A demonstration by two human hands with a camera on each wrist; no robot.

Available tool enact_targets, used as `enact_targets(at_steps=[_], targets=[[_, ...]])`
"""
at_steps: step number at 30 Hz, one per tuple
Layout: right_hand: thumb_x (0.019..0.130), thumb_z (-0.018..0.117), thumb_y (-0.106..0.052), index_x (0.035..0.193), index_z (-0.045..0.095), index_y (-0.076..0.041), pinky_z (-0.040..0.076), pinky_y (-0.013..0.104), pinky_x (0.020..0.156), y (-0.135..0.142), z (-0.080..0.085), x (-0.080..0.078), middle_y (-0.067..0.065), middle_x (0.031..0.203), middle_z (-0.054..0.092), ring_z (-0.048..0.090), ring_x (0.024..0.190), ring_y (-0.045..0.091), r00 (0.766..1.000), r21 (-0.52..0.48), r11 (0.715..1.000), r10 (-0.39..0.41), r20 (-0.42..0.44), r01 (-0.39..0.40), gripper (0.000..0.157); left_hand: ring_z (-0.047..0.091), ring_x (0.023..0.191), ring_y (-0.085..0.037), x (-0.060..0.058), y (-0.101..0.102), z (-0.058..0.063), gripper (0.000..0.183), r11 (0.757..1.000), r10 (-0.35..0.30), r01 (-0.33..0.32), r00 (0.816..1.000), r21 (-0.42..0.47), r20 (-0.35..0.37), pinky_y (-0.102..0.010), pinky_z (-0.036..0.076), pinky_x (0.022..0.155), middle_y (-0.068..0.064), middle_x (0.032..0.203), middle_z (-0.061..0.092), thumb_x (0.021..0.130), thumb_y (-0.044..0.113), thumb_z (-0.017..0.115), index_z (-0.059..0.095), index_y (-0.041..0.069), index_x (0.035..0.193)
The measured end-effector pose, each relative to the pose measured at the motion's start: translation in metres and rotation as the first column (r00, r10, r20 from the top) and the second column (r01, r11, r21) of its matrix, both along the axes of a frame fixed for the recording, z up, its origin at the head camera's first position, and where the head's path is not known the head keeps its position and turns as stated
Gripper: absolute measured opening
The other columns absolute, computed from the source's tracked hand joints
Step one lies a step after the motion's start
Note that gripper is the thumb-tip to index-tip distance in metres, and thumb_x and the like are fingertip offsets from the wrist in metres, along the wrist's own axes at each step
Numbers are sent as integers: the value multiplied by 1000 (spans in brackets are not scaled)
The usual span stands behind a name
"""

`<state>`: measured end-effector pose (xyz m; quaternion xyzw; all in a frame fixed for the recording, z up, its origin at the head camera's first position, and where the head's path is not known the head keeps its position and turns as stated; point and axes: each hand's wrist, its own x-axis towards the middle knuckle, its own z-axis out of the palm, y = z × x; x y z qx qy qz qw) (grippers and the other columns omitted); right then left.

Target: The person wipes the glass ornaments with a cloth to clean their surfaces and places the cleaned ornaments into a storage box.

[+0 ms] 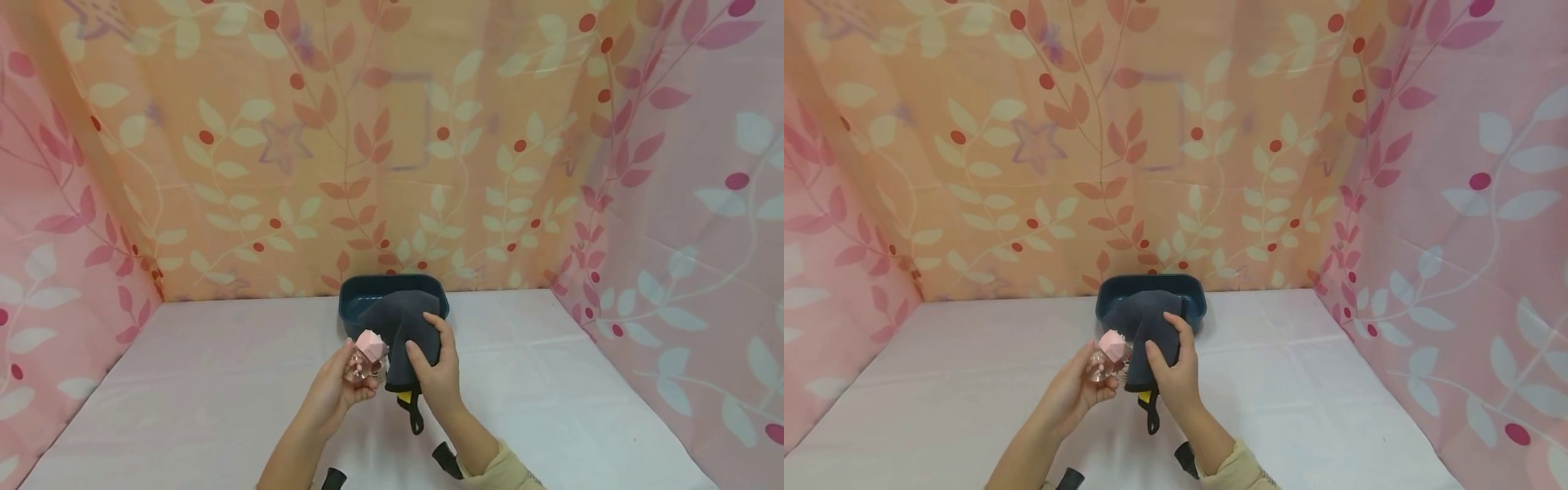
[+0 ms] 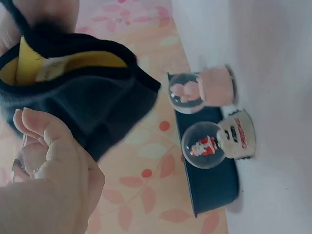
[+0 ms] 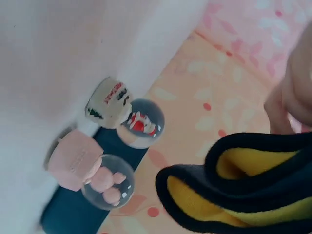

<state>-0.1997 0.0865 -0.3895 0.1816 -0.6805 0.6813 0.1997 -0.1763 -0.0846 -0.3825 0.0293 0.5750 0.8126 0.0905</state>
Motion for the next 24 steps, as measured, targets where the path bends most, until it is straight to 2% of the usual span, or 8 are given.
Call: enact_targets(at_steps=[4,7,11,15,19,24], targets=[[87,62,5,132,44,-9,54,32,76,-11,-5,6,19,124,51,56,97,24,980,161,987,53,-191,-22,50,55,71,-15,1,3,3,41,1000,7,-7,1000,-5,-18,-30,50,69,-3,83,54,106,40,32,40,0,114],[85,66,4,131,46,-12,53,35,77,-17,-7,7,18,121,55,57,96,25,965,247,969,57,-258,9,53,51,73,-16,4,6,4,46,999,6,-8,999,-42,-38,-31,48,70,-7,94,49,104,42,39,39,-1,118],[85,67,3,130,48,-13,53,36,75,-20,-5,6,17,122,56,58,96,30,965,260,965,46,-258,23,51,49,74,-16,7,8,5,53,993,16,-21,999,-113,-43,-29,47,69,-13,110,44,100,37,51,36,-6,128],[85,66,7,126,51,-11,55,33,67,-21,-3,3,19,118,60,61,87,29,968,200,980,33,-248,18,47,49,73,-15,7,7,5,51,992,19,-23,999,-123,-30,-25,44,64,-10,102,47,98,29,54,37,-6,130],[86,64,6,124,52,-10,54,30,67,-20,-1,2,18,117,61,61,85,26,979,149,988,2,-203,29,43,50,70,-14,6,6,5,51,993,1,-4,1000,-119,-22,-24,44,63,-8,98,47,98,32,55,37,-5,128],[89,61,5,125,51,-7,54,28,70,-17,2,0,18,121,56,59,89,28,993,109,994,-17,-119,31,40,53,65,-13,5,5,4,42,992,-11,9,1000,-129,-12,-24,43,60,-8,93,50,98,36,54,45,-1,114]])
